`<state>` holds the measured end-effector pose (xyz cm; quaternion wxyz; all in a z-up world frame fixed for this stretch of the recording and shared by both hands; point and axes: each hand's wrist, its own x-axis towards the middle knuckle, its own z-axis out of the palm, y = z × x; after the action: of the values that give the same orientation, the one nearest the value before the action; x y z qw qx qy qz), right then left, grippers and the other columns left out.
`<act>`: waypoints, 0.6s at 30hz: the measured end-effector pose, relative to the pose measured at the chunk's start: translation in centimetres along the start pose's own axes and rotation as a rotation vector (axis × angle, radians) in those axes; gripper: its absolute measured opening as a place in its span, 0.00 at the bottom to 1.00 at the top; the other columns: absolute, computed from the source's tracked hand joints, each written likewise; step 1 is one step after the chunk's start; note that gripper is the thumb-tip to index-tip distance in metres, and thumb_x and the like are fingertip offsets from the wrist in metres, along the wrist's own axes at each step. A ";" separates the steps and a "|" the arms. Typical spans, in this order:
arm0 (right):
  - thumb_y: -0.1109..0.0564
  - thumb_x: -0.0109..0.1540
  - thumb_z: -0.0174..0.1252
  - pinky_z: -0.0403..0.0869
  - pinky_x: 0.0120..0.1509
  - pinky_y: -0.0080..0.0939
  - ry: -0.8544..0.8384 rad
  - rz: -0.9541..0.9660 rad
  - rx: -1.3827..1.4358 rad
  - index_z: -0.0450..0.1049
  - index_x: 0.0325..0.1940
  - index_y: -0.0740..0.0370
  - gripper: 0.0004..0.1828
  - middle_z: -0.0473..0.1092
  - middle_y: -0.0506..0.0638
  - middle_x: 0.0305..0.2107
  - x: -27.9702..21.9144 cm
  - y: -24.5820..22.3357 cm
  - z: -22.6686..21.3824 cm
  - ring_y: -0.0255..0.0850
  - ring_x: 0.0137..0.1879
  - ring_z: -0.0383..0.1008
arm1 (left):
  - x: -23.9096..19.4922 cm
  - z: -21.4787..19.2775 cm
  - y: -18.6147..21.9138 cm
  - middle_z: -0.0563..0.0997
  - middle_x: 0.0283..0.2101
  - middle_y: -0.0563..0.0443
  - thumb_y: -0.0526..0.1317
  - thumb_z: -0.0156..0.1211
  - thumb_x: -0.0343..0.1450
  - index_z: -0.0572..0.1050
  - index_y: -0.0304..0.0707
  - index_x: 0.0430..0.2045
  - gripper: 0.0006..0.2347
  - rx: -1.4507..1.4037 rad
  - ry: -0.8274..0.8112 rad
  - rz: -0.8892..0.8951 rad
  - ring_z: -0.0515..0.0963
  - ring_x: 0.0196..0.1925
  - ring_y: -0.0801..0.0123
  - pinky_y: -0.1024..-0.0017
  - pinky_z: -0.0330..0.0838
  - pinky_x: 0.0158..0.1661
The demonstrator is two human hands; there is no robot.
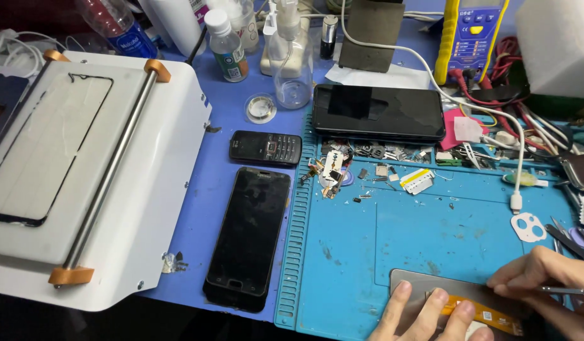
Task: Scraping and cleaning the edges of a mobile phone screen during a remanufacturing process.
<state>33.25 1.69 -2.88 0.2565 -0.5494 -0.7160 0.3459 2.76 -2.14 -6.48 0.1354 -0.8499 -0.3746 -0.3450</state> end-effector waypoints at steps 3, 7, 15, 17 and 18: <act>0.68 0.56 0.69 0.83 0.52 0.42 -0.004 0.109 -0.024 0.74 0.34 0.57 0.11 0.77 0.51 0.37 -0.1 0.7 -0.2 0.41 0.45 0.81 | 0.3 -0.2 -0.1 0.70 0.65 0.60 0.53 0.57 0.82 0.63 0.58 0.69 0.20 -0.005 0.021 -0.016 0.72 0.68 0.67 0.51 0.71 0.64; 0.62 0.59 0.68 0.83 0.48 0.33 -0.096 -0.098 -0.017 0.77 0.33 0.56 0.06 0.78 0.44 0.38 4.3 -6.7 1.1 0.34 0.45 0.81 | -0.5 -0.4 -0.4 0.71 0.65 0.60 0.52 0.59 0.84 0.64 0.58 0.69 0.19 0.019 -0.002 0.021 0.71 0.68 0.66 0.50 0.72 0.67; 0.63 0.59 0.66 0.83 0.48 0.34 -0.192 -0.028 -0.003 0.76 0.34 0.58 0.05 0.77 0.46 0.41 4.3 -7.2 0.3 0.36 0.46 0.81 | 1.0 -1.9 -1.0 0.72 0.64 0.59 0.51 0.59 0.81 0.64 0.54 0.67 0.20 -0.012 -0.086 0.036 0.71 0.69 0.64 0.49 0.69 0.67; 0.62 0.60 0.66 0.83 0.48 0.35 -0.166 -0.046 0.010 0.74 0.36 0.56 0.07 0.77 0.46 0.39 1.9 -2.5 -1.2 0.37 0.45 0.82 | 0.8 -1.1 -0.7 0.72 0.64 0.59 0.52 0.58 0.82 0.63 0.54 0.68 0.21 0.013 -0.017 0.023 0.72 0.69 0.64 0.49 0.70 0.67; 0.62 0.60 0.67 0.84 0.48 0.36 -0.135 -0.066 0.026 0.72 0.37 0.54 0.09 0.77 0.46 0.37 0.6 -0.2 -1.8 0.38 0.45 0.82 | 0.7 -0.7 -0.5 0.72 0.65 0.59 0.53 0.58 0.82 0.62 0.55 0.69 0.21 0.042 0.052 0.016 0.72 0.68 0.64 0.49 0.71 0.67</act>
<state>34.36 2.60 -1.61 0.2260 -0.4974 -0.7449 0.3829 2.39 -1.74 -5.55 0.1655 -0.8406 -0.3713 -0.3580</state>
